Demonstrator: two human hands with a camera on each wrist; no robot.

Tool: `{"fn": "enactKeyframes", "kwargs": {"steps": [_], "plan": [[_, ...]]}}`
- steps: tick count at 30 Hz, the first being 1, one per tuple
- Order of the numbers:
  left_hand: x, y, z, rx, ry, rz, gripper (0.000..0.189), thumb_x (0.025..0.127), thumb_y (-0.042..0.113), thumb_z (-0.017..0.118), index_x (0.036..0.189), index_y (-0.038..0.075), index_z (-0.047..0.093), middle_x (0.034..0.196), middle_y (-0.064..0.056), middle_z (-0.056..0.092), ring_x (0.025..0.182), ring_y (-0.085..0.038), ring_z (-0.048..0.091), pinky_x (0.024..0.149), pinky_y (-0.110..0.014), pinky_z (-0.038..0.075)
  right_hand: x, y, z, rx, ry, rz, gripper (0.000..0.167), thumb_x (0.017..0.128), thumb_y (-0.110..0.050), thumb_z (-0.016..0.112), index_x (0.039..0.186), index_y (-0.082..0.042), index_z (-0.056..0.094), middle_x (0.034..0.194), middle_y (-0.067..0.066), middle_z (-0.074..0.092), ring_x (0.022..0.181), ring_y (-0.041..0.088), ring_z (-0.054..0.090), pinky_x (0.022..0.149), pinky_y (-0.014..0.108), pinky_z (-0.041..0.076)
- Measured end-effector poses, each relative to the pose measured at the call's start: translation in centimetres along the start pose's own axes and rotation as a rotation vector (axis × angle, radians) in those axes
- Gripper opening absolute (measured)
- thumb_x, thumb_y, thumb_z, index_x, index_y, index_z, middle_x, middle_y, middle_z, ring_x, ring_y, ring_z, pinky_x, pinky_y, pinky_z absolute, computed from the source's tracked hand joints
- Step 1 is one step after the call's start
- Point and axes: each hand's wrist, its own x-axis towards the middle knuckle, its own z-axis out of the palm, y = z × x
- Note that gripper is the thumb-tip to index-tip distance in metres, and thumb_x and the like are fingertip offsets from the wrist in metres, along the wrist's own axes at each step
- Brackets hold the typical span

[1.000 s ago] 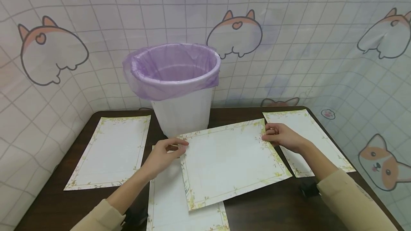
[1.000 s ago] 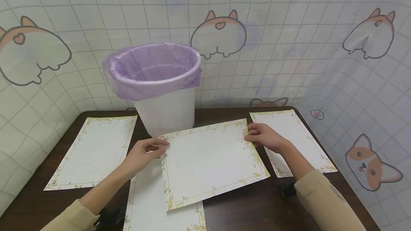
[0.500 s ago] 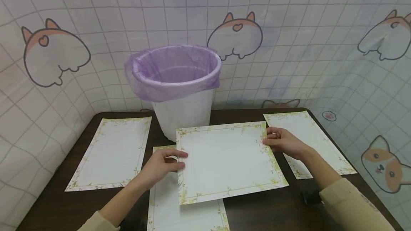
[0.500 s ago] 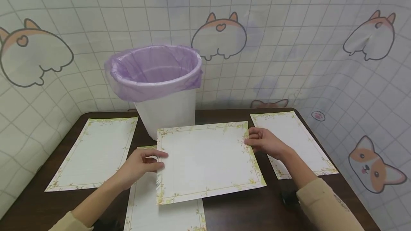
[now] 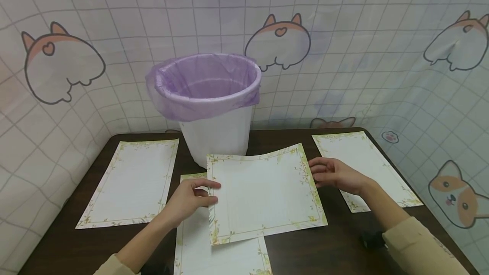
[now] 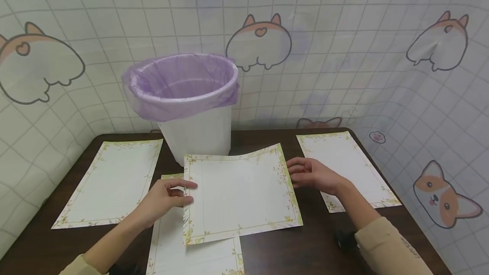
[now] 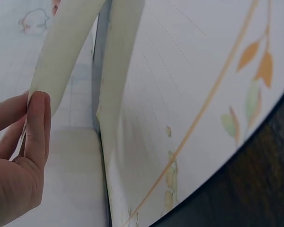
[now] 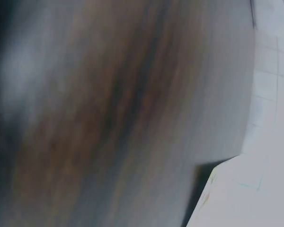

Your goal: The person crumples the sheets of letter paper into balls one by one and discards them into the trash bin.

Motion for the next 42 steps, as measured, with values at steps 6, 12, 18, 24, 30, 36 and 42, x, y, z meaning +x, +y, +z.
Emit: {"fn": "enactKeyframes", "kwargs": {"steps": [6,12,18,24,30,36,42], "plan": [[0.3,0.1,0.3,0.050,0.014,0.017,0.032,0.086,0.007,0.084,0.116,0.007,0.076,0.122,-0.008,0.069,0.082,-0.023,0.067,0.067,-0.030,0.051,0.8,-0.8,1.2,-0.066,-0.080,-0.043,0.046,0.102,0.009,0.051,0.147,0.003,0.044,0.144,0.015,0.055,0.131,0.028,0.055,0.101,0.044,0.051],[0.5,0.0,0.9,0.060,0.011,0.046,0.030,0.085,0.006,0.084,0.114,0.009,0.077,0.126,-0.009,0.068,0.084,-0.023,0.068,0.069,-0.030,0.054,1.4,-1.2,2.3,-0.142,-0.105,-0.053,0.044,0.104,0.005,0.050,0.148,0.001,0.045,0.148,0.018,0.051,0.132,0.030,0.053,0.103,0.043,0.049],[0.6,-0.2,1.6,0.102,0.004,0.075,0.028,0.085,0.006,0.084,0.112,0.011,0.077,0.121,-0.006,0.069,0.086,-0.022,0.068,0.068,-0.029,0.054,2.8,-1.0,3.6,-0.231,-0.049,-0.133,0.047,0.100,0.006,0.061,0.145,0.002,0.047,0.142,0.023,0.053,0.127,0.033,0.057,0.096,0.043,0.054],[0.7,-0.1,2.0,0.175,0.026,0.104,0.030,0.083,0.004,0.084,0.110,0.015,0.078,0.118,-0.002,0.071,0.088,-0.019,0.068,0.068,-0.029,0.054,4.4,-0.7,5.4,-0.321,-0.024,-0.110,0.039,0.097,0.000,0.070,0.131,0.007,0.053,0.124,0.028,0.058,0.111,0.037,0.062,0.086,0.043,0.058],[0.8,0.1,2.3,0.225,0.043,0.125,0.032,0.082,0.001,0.084,0.109,0.018,0.079,0.117,0.000,0.072,0.090,-0.019,0.067,0.070,-0.030,0.055,5.1,-0.3,7.2,-0.405,0.038,-0.033,0.032,0.100,-0.011,0.069,0.124,0.002,0.052,0.151,0.027,0.039,0.129,0.042,0.052,0.090,0.040,0.057],[0.8,0.1,2.5,0.227,0.035,0.114,0.033,0.082,0.003,0.085,0.109,0.020,0.078,0.119,0.000,0.071,0.092,-0.019,0.067,0.070,-0.031,0.055,5.9,-0.4,8.4,-0.286,0.043,-0.002,0.042,0.101,-0.010,0.068,0.129,0.001,0.039,0.151,0.022,0.034,0.127,0.043,0.056,0.089,0.050,0.057],[1.0,0.4,2.8,0.226,0.037,0.131,0.034,0.082,0.003,0.085,0.109,0.021,0.079,0.119,0.000,0.072,0.094,-0.019,0.067,0.070,-0.031,0.056,6.5,-0.6,9.2,-0.226,0.014,0.019,0.056,0.099,-0.010,0.070,0.139,-0.009,0.030,0.159,0.019,0.018,0.128,0.040,0.054,0.089,0.051,0.057]]}}
